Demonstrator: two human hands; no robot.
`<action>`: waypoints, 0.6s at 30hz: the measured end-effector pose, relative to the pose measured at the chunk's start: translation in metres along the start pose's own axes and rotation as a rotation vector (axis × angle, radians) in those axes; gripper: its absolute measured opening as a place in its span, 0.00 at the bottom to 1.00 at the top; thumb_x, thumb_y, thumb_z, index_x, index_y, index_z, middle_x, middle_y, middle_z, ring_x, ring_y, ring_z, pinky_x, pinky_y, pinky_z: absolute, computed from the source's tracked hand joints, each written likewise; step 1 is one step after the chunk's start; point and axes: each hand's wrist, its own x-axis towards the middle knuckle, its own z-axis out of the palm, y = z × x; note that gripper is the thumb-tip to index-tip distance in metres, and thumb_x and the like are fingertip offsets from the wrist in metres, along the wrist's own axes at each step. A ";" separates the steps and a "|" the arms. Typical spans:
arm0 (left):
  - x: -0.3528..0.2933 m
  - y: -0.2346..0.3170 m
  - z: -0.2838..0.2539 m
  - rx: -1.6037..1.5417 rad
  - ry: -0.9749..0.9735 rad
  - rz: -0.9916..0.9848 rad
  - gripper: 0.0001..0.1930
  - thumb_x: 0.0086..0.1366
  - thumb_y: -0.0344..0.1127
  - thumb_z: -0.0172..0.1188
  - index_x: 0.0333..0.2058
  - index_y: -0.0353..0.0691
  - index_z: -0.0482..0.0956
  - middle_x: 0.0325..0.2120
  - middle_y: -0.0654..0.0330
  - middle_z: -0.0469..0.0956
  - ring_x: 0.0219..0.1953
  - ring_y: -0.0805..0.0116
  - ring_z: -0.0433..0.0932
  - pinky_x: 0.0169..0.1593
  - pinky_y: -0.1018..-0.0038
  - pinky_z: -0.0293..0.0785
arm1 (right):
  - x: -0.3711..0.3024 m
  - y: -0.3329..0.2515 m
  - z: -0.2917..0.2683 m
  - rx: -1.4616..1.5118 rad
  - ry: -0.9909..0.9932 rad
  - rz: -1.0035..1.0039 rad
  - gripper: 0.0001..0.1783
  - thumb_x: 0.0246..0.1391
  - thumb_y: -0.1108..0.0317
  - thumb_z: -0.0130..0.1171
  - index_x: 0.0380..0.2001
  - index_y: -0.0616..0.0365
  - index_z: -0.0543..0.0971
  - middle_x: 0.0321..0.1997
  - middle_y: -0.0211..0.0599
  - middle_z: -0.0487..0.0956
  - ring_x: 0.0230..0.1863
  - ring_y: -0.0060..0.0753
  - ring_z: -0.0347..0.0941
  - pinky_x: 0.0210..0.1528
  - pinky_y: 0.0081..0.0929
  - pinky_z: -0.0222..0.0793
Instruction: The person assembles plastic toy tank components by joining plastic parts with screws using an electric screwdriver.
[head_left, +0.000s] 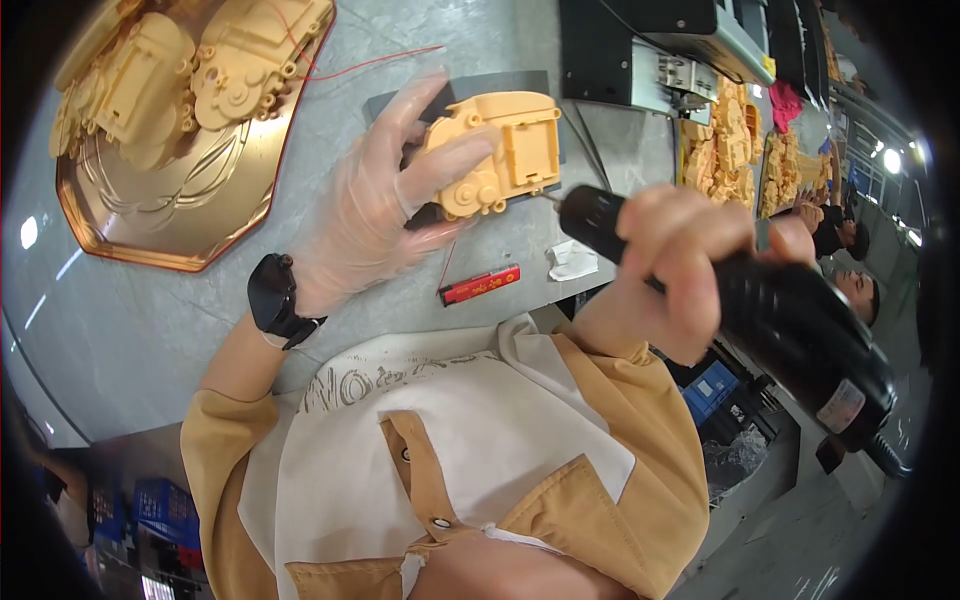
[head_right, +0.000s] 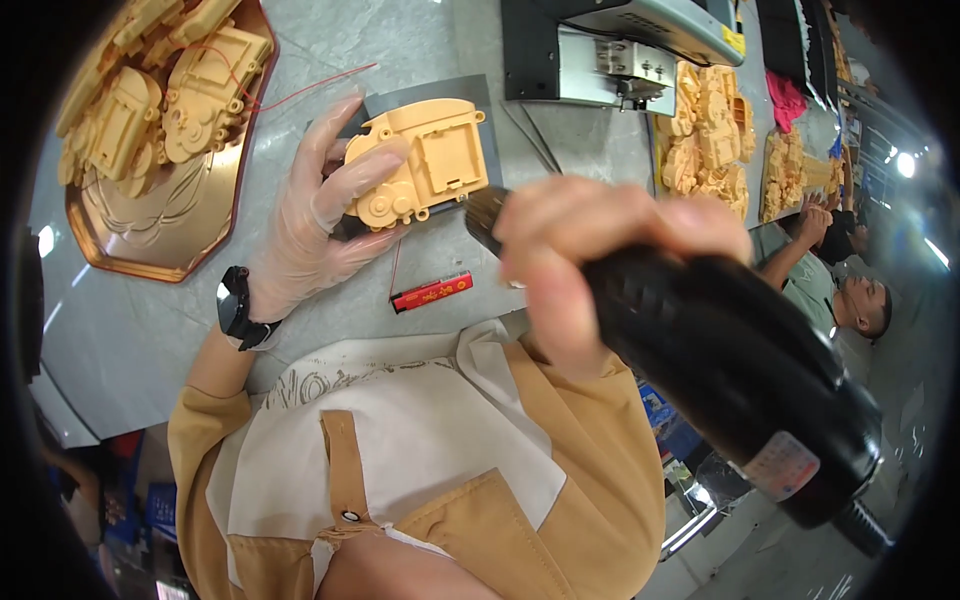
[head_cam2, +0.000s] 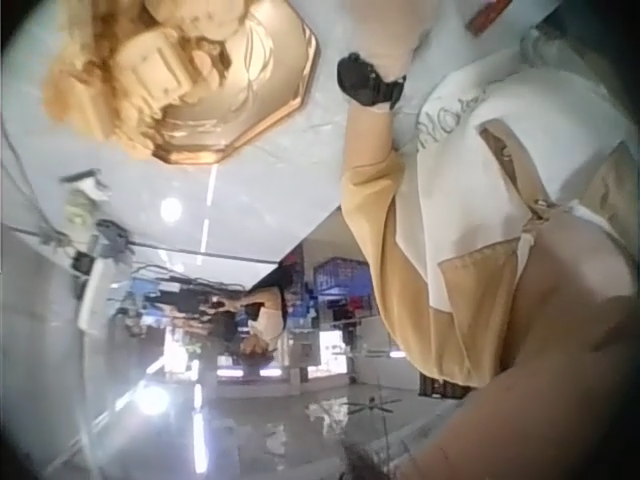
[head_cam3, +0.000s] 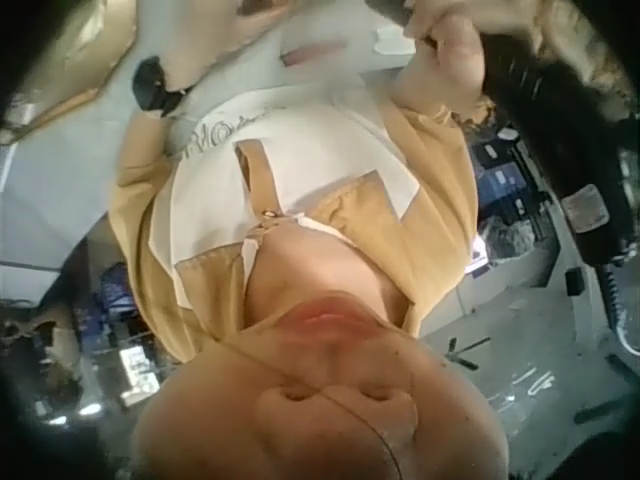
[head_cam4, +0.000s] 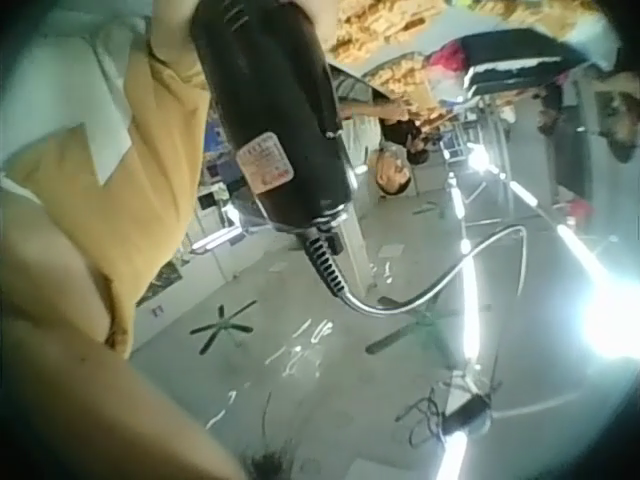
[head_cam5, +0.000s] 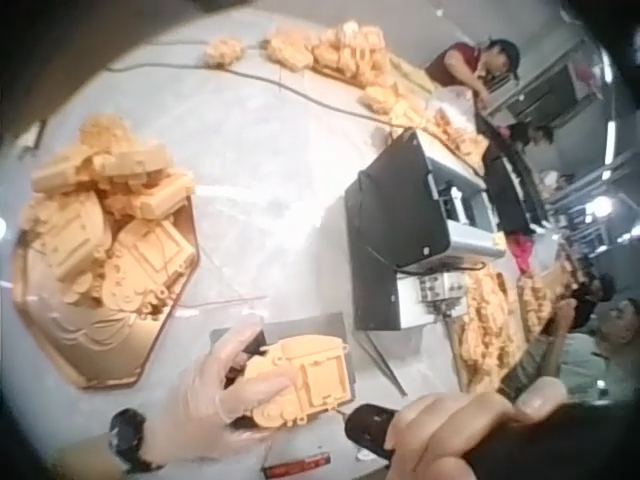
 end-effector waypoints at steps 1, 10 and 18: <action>0.000 0.000 0.000 -0.001 0.003 0.014 0.36 0.36 0.32 0.71 0.49 0.55 0.69 0.55 0.51 0.58 0.39 0.58 0.73 0.40 0.70 0.74 | 0.000 -0.007 -0.011 0.101 -0.017 -0.011 0.34 0.47 0.81 0.53 0.55 0.49 0.52 0.21 0.35 0.70 0.18 0.32 0.67 0.24 0.37 0.67; 0.003 0.003 0.001 0.038 0.010 0.019 0.34 0.39 0.32 0.70 0.49 0.53 0.68 0.55 0.50 0.58 0.37 0.60 0.73 0.39 0.69 0.73 | 0.070 0.033 -0.074 -0.406 0.526 -0.171 0.18 0.37 0.86 0.52 0.36 0.65 0.65 0.16 0.38 0.70 0.15 0.28 0.67 0.25 0.28 0.68; 0.001 0.004 -0.006 0.010 -0.043 0.018 0.38 0.37 0.34 0.71 0.50 0.55 0.65 0.54 0.52 0.58 0.41 0.57 0.72 0.42 0.67 0.73 | -0.012 -0.026 0.008 0.071 -0.012 0.007 0.26 0.48 0.74 0.50 0.51 0.48 0.58 0.22 0.34 0.66 0.18 0.30 0.65 0.27 0.36 0.62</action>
